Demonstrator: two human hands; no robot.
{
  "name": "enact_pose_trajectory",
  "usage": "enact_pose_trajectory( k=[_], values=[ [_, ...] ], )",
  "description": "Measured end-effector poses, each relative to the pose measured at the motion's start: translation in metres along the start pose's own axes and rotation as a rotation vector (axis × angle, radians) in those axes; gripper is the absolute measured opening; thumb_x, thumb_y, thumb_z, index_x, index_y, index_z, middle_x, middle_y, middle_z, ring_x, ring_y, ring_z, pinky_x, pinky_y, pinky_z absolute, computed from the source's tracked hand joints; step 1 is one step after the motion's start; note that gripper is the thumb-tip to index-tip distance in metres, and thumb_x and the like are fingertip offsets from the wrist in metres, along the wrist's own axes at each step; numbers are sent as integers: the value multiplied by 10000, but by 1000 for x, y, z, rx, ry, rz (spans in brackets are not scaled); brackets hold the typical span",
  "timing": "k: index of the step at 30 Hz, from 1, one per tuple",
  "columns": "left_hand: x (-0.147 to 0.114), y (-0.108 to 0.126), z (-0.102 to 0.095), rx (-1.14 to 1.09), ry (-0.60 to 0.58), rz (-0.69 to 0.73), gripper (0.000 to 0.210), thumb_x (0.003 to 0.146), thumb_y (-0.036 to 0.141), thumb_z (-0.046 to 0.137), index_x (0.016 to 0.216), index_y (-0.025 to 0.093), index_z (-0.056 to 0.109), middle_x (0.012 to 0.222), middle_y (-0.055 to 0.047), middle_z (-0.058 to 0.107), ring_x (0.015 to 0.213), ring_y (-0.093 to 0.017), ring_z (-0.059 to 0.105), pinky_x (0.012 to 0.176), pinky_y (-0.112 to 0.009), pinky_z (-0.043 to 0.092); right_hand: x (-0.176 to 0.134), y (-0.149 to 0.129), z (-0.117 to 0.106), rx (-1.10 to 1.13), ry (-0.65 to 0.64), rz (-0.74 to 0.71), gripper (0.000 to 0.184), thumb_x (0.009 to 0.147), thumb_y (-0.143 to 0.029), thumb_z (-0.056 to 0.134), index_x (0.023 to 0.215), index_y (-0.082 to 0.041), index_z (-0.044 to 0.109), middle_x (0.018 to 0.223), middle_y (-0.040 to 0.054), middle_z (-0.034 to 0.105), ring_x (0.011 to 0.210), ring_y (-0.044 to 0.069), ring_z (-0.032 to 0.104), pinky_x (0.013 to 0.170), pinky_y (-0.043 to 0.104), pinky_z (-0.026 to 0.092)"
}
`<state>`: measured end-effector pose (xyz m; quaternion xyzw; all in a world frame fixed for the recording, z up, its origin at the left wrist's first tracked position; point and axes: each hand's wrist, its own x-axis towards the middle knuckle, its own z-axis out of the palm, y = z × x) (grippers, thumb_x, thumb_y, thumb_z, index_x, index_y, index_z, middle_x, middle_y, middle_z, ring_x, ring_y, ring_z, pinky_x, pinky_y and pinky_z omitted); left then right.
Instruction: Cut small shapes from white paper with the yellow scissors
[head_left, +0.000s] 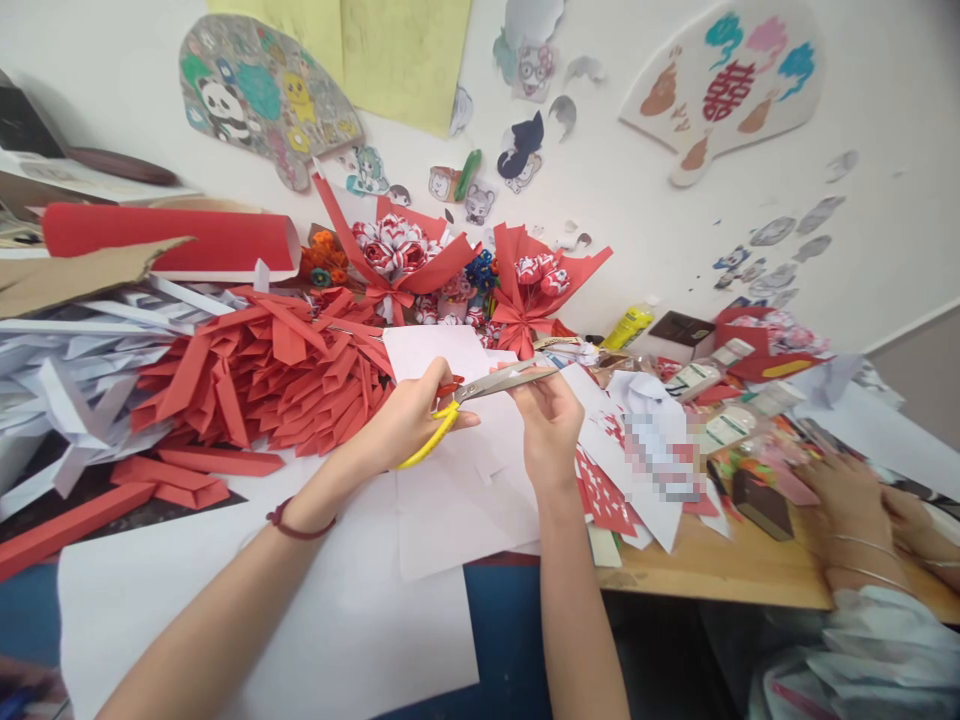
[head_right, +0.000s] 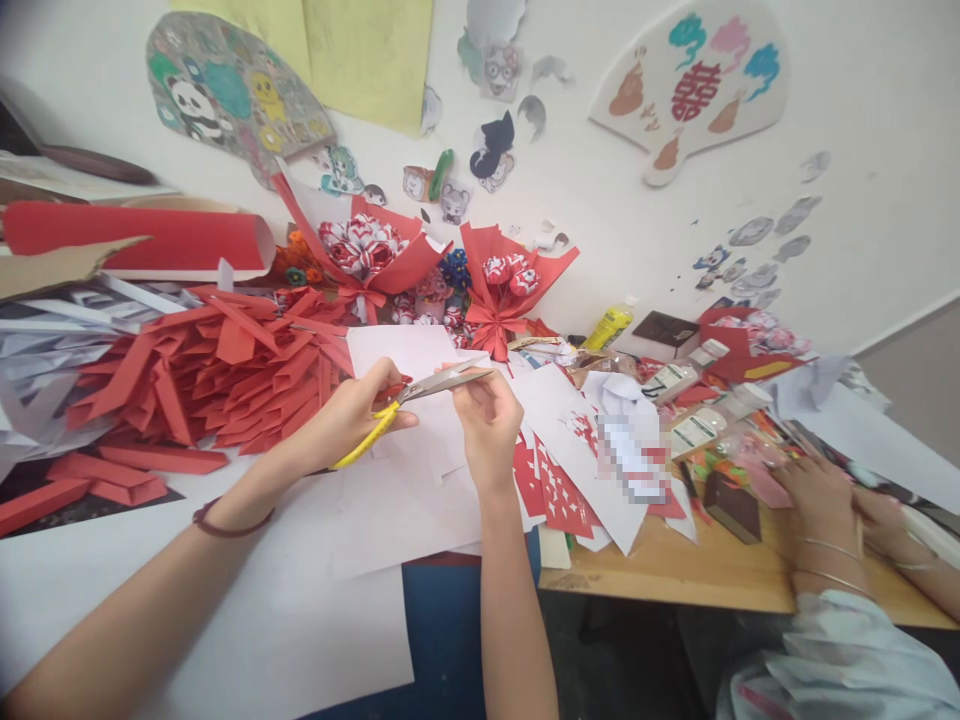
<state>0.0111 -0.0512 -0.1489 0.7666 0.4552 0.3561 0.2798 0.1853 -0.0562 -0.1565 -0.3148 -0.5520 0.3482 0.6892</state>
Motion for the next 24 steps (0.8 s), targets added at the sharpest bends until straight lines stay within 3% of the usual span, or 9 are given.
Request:
enact_pose_trajectory(
  k=[24],
  values=[
    [-1, -2, 8, -66, 17, 5, 382, 815, 434, 613, 827, 234, 289, 685, 68, 378, 593, -105, 333, 566, -225, 270, -2, 2, 11, 134, 97, 73, 145, 811, -265, 701, 910, -167, 660, 988, 59, 722, 965, 197, 689, 965, 401, 522]
  ],
)
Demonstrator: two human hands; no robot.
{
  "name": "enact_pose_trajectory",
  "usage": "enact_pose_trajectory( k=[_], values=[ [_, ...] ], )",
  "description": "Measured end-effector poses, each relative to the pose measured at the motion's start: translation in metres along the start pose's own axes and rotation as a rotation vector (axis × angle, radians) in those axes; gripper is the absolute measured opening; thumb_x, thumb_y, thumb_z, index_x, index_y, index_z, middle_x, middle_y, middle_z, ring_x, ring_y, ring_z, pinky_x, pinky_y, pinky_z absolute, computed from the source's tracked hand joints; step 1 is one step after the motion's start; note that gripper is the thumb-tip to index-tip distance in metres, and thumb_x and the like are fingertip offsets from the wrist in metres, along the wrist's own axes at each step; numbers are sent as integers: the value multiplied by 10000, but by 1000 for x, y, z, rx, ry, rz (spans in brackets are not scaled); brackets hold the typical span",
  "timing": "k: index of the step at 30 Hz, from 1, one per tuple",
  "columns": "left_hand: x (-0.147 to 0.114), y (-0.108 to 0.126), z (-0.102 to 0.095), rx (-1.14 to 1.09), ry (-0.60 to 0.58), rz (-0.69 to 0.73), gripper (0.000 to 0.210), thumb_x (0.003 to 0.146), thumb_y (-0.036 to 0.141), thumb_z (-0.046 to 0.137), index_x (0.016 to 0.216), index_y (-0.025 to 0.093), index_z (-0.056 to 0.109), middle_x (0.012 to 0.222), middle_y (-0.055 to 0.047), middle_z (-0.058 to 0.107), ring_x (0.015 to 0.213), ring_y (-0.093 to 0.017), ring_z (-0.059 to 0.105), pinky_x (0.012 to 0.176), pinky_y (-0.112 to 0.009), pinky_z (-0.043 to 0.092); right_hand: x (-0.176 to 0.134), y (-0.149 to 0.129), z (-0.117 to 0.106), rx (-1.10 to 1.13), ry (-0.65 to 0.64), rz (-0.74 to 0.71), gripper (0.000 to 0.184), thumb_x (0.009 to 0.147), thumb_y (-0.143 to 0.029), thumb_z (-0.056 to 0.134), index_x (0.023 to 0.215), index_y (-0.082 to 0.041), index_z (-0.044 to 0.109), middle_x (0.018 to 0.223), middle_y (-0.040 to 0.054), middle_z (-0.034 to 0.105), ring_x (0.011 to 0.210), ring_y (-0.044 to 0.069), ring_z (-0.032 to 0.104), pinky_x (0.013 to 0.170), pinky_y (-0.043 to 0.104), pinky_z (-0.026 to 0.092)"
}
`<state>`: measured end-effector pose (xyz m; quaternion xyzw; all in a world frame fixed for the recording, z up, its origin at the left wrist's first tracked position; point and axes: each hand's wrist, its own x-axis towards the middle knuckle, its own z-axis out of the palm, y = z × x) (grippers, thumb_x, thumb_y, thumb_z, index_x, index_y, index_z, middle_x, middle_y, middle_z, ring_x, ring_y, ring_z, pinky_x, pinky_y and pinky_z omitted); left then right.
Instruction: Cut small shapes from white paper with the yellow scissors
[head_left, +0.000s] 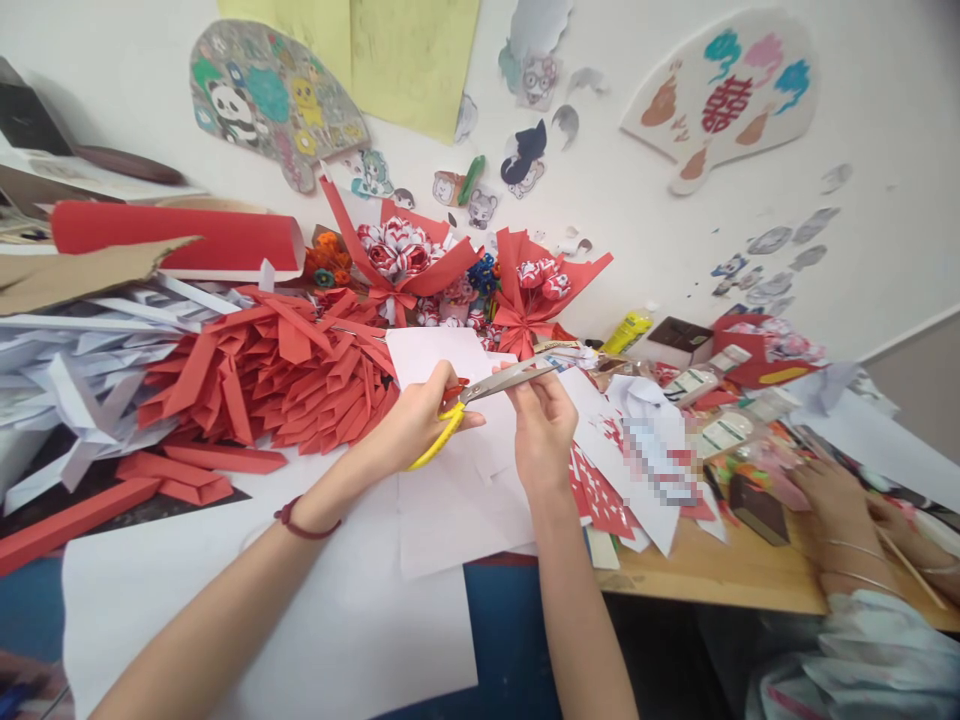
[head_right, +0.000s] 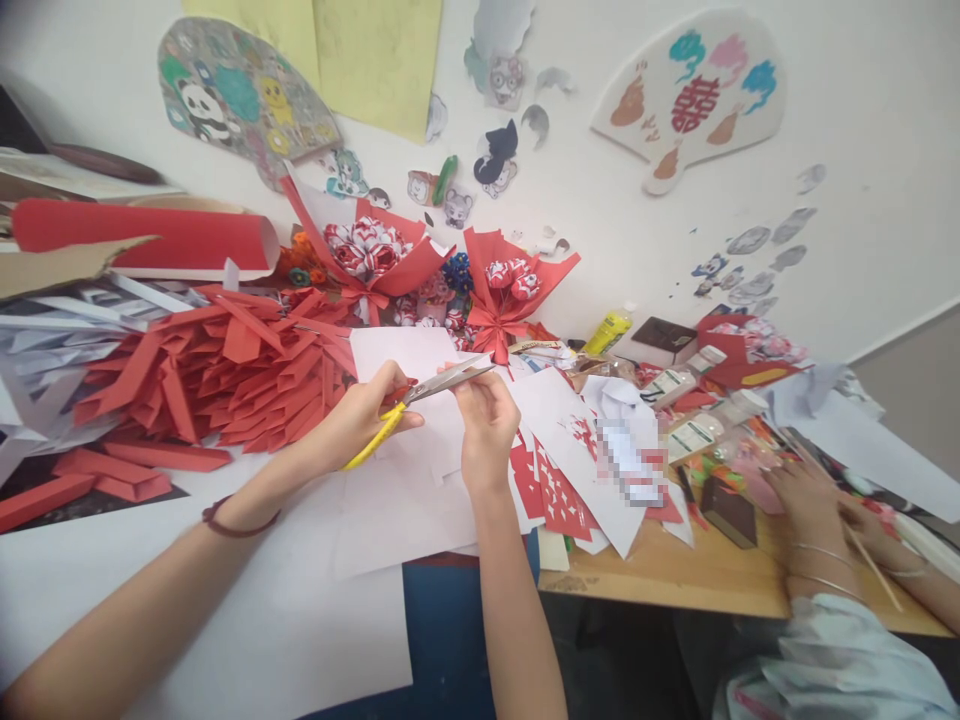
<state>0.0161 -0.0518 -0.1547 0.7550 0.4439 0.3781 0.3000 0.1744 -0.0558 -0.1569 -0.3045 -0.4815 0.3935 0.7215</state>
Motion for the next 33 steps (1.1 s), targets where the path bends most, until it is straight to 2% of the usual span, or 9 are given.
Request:
enact_pose_trajectory(
  k=[10, 24, 33],
  values=[
    [-1, 0, 3, -8, 24, 13, 370, 825, 452, 597, 843, 236, 297, 690, 58, 418, 593, -115, 368, 575, -226, 291, -2, 0, 4, 2, 22, 29, 195, 809, -331, 697, 907, -171, 641, 978, 68, 712, 982, 205, 679, 981, 422, 512],
    [-1, 0, 7, 5, 20, -17, 400, 834, 479, 588, 836, 245, 263, 705, 50, 429, 601, -125, 374, 581, -225, 300, -4, 1, 6, 71, 12, 44, 137, 820, -288, 688, 882, -181, 628, 980, 50, 711, 1010, 187, 673, 1014, 406, 492],
    [-1, -1, 7, 54, 36, 30, 399, 849, 472, 557, 816, 250, 227, 701, 49, 423, 583, -124, 380, 575, -226, 311, -5, 3, 6, 78, 7, 52, 129, 820, -290, 686, 878, -193, 624, 983, 44, 709, 1023, 190, 669, 1001, 408, 502]
  ],
)
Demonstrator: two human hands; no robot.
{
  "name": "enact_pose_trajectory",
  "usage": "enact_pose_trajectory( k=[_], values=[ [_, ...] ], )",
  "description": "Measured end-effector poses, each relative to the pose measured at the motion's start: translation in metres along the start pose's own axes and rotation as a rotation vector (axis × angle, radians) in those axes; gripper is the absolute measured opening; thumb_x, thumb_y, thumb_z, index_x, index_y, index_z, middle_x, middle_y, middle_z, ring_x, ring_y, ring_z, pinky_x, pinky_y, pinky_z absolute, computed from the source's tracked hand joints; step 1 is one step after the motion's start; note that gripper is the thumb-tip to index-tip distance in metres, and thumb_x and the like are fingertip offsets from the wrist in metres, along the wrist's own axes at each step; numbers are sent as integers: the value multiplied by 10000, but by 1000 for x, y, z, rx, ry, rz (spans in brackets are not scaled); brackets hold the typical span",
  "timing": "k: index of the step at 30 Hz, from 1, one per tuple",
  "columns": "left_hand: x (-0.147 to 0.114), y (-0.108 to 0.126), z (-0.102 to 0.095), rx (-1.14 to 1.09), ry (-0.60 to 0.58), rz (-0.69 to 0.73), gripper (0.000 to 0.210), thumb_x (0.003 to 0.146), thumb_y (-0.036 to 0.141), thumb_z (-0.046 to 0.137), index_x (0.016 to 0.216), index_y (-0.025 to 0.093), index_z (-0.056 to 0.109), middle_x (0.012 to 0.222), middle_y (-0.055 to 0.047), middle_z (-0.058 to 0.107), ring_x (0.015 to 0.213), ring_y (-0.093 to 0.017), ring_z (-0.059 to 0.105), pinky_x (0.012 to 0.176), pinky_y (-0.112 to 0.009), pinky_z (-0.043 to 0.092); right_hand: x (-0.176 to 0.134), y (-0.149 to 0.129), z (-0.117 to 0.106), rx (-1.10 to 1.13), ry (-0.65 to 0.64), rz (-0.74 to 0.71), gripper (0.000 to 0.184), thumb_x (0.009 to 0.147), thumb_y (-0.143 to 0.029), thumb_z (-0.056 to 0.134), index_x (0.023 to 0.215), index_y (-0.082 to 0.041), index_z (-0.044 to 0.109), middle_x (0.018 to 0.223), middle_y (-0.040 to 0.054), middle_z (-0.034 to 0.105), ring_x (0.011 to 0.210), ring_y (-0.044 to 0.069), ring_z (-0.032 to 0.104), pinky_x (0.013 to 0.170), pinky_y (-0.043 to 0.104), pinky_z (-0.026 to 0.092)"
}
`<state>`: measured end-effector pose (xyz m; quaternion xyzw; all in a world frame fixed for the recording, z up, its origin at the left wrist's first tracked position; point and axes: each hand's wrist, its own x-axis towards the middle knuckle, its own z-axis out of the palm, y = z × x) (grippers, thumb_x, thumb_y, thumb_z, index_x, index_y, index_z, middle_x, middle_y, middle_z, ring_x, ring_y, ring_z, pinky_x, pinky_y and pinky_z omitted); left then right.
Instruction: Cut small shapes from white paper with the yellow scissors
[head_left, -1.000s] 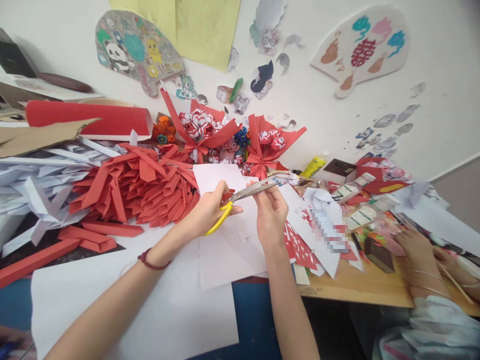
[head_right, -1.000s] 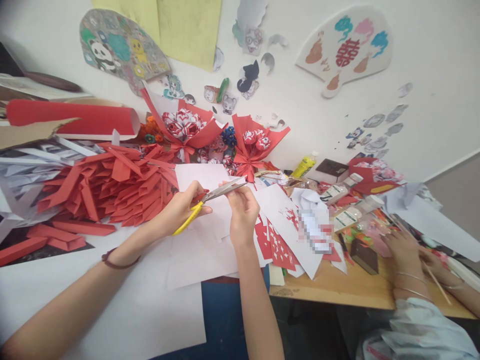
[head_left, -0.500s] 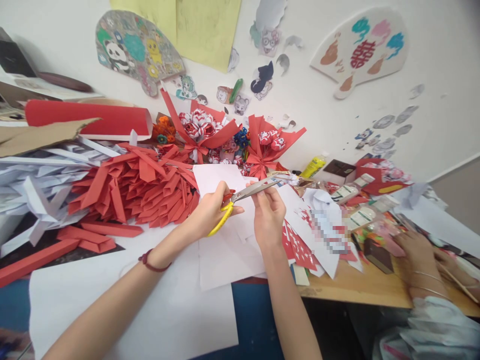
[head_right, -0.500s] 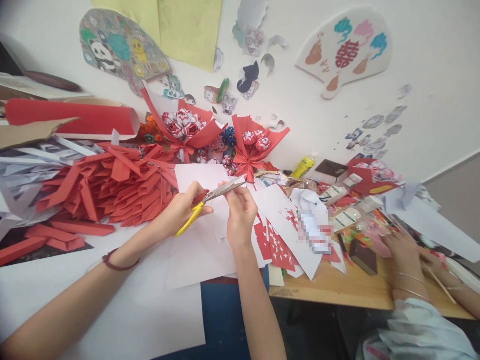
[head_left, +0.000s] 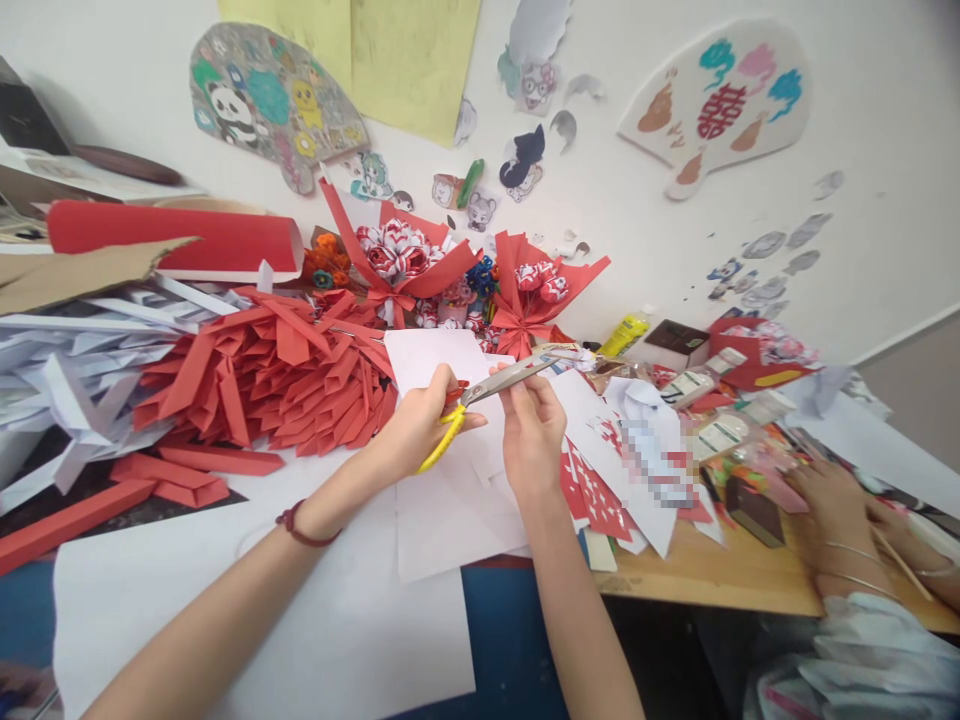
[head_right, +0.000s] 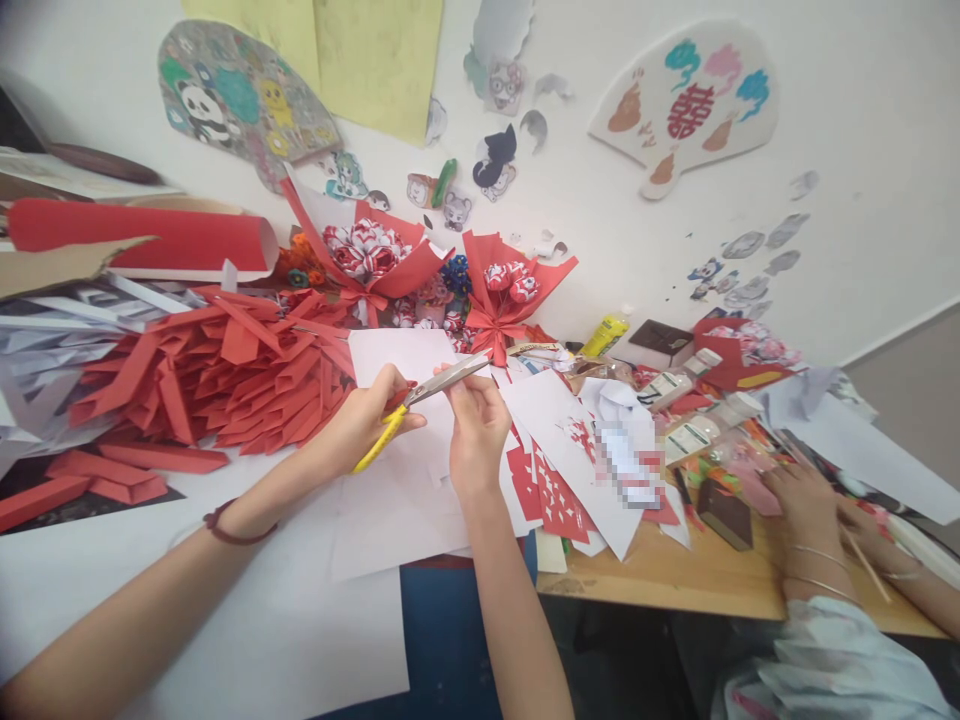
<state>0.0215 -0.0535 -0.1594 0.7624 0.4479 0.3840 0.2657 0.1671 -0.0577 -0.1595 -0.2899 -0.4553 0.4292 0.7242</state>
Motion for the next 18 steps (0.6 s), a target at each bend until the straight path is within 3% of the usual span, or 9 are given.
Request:
enact_pose_trajectory(
  k=[7, 13, 18],
  values=[
    [0, 0, 2, 13, 15, 0, 390, 852, 462, 560, 820, 247, 237, 690, 56, 427, 571, -113, 363, 571, -222, 313, -1, 0, 2, 31, -14, 3, 95, 811, -259, 700, 837, -192, 638, 932, 21, 714, 985, 173, 677, 1010, 396, 498],
    [2, -1, 1, -106, 126, -72, 326, 869, 477, 542, 874, 231, 329, 685, 54, 497, 564, -105, 412, 563, -223, 318, -3, -1, 3, -12, 5, 34, 130, 823, -297, 689, 848, -177, 646, 932, 43, 718, 944, 181, 690, 965, 405, 527],
    [3, -5, 0, -389, 167, -1, 325, 896, 479, 507, 916, 232, 297, 939, -35, 650, 690, -112, 513, 629, -241, 387, -3, -2, 1, -107, -2, 51, 172, 794, -320, 721, 840, -164, 667, 857, 43, 721, 815, 177, 701, 819, 355, 562]
  ],
)
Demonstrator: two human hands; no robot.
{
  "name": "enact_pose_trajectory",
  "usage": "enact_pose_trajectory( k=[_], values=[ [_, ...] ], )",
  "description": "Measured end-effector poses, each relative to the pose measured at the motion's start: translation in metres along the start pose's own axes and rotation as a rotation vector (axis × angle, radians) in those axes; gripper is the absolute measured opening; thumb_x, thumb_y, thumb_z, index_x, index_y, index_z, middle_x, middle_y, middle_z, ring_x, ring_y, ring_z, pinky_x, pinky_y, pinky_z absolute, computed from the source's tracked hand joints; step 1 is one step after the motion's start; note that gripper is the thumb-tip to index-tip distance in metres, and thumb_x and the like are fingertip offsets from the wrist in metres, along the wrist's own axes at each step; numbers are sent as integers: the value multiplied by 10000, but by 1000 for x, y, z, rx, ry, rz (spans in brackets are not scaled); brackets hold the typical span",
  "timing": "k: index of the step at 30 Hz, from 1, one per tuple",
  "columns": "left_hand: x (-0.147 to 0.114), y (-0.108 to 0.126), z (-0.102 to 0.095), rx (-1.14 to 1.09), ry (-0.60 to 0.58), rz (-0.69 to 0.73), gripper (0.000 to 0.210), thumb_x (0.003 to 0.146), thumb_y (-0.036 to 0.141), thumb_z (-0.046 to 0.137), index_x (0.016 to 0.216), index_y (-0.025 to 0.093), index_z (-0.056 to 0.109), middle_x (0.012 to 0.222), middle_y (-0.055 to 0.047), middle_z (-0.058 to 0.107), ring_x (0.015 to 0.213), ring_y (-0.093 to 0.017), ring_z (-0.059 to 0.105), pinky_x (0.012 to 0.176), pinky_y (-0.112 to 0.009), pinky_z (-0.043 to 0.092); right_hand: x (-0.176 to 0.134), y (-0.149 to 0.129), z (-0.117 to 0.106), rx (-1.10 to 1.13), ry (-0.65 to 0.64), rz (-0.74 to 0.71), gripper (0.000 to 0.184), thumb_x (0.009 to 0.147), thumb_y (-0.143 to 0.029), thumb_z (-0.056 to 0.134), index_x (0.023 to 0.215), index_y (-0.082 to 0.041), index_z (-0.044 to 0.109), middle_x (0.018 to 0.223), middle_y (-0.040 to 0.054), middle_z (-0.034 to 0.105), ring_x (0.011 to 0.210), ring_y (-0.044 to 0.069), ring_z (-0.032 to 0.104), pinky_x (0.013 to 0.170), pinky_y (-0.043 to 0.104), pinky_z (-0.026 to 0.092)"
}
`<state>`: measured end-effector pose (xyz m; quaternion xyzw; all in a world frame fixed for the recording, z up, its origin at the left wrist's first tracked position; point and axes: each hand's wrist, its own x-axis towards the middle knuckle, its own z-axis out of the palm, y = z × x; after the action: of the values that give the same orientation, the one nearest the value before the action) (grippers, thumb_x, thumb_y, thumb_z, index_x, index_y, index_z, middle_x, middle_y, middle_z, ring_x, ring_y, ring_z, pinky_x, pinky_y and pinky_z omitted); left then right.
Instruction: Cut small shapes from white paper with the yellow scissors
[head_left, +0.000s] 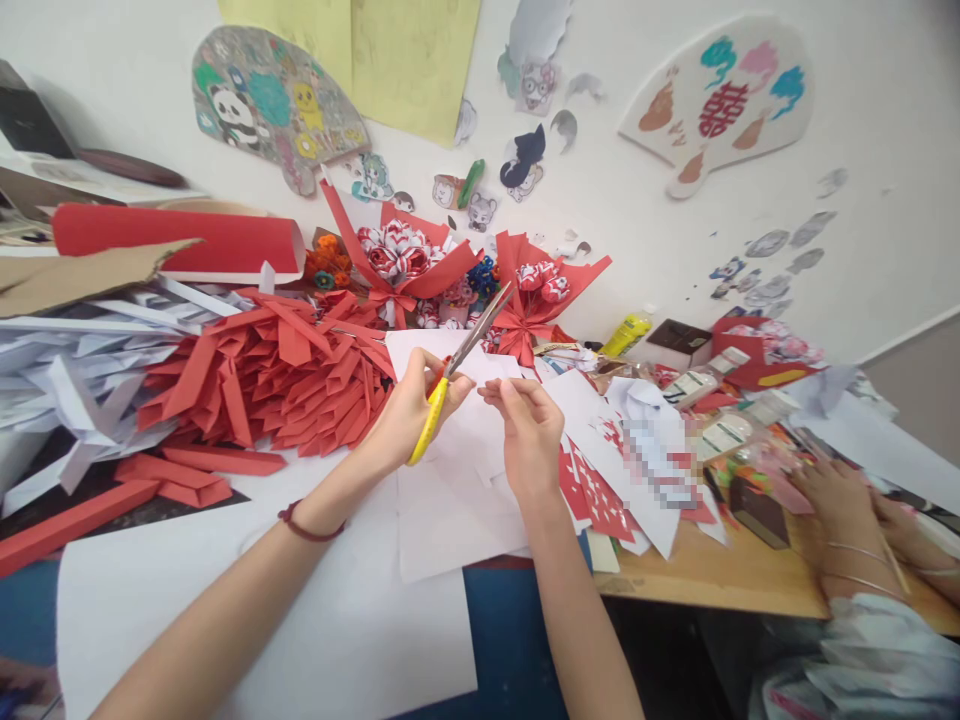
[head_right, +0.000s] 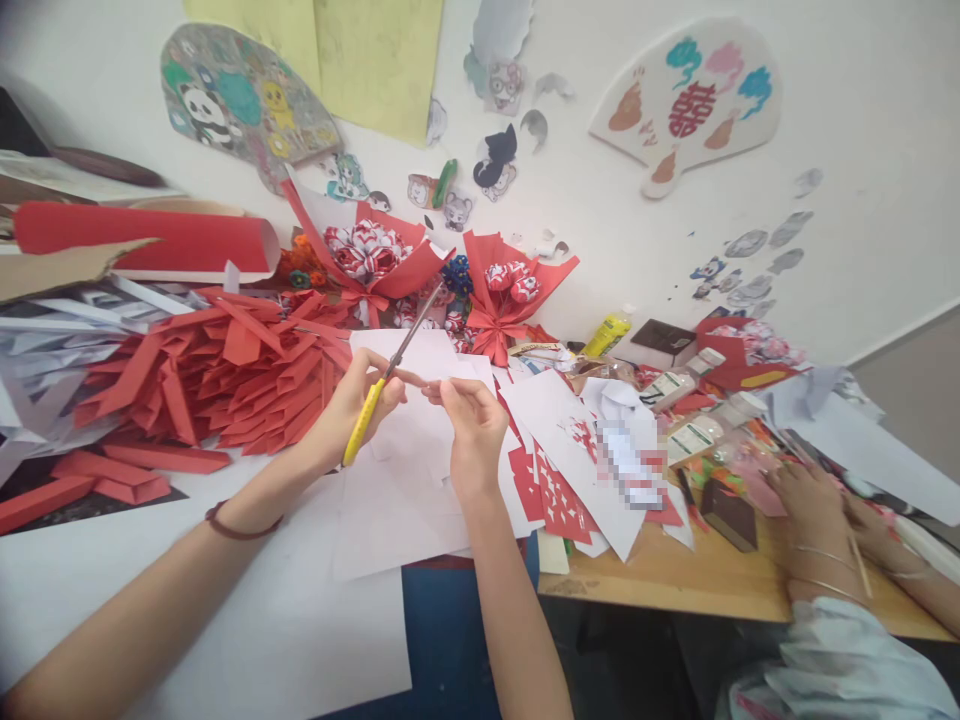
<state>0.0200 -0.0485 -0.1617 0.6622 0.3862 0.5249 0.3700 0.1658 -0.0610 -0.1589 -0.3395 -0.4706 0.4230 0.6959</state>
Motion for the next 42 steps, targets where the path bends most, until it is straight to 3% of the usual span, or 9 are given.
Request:
enact_pose_trajectory(
  k=[3, 8, 18, 29, 35, 42],
  values=[
    [1, 0, 1, -94, 35, 21, 356, 876, 440, 567, 927, 236, 280, 1053, -62, 655, 690, -97, 508, 643, -244, 395, 0, 0, -1, -57, -22, 12, 176, 780, -325, 734, 827, -164, 680, 789, 29, 712, 729, 154, 683, 729, 309, 558],
    [1, 6, 0, -209, 143, 64, 417, 806, 329, 690, 898, 233, 294, 947, -19, 663, 675, -86, 481, 628, -230, 377, -2, -1, 0, -153, -112, 43, 199, 776, -346, 734, 821, -156, 696, 740, 25, 698, 642, 132, 653, 639, 270, 540],
    [-1, 11, -3, -283, 72, 7, 411, 786, 293, 710, 887, 225, 317, 852, 17, 638, 571, -56, 412, 541, -213, 345, -2, 2, -2, -209, -199, 82, 182, 766, -328, 749, 823, -159, 713, 720, 22, 706, 618, 134, 660, 612, 258, 533],
    [-1, 9, -2, -261, 93, -20, 412, 772, 282, 719, 887, 229, 327, 804, 35, 628, 518, -43, 405, 478, -190, 327, -2, 1, -4, -204, -190, 79, 162, 786, -313, 732, 839, -162, 701, 755, 29, 699, 642, 129, 655, 629, 254, 538],
    [-1, 12, -3, -250, 117, -17, 411, 769, 276, 716, 870, 228, 321, 780, 38, 628, 501, -41, 393, 447, -181, 319, -1, 0, -3, -195, -120, 57, 168, 791, -314, 727, 854, -162, 693, 727, 22, 691, 616, 117, 641, 617, 247, 532],
    [0, 9, -1, -242, 139, -17, 404, 766, 264, 716, 883, 228, 331, 760, 44, 620, 507, -40, 399, 450, -171, 322, 0, 3, -4, -198, -164, 85, 205, 771, -336, 736, 860, -156, 697, 745, 36, 702, 617, 129, 648, 611, 265, 539]
  ],
)
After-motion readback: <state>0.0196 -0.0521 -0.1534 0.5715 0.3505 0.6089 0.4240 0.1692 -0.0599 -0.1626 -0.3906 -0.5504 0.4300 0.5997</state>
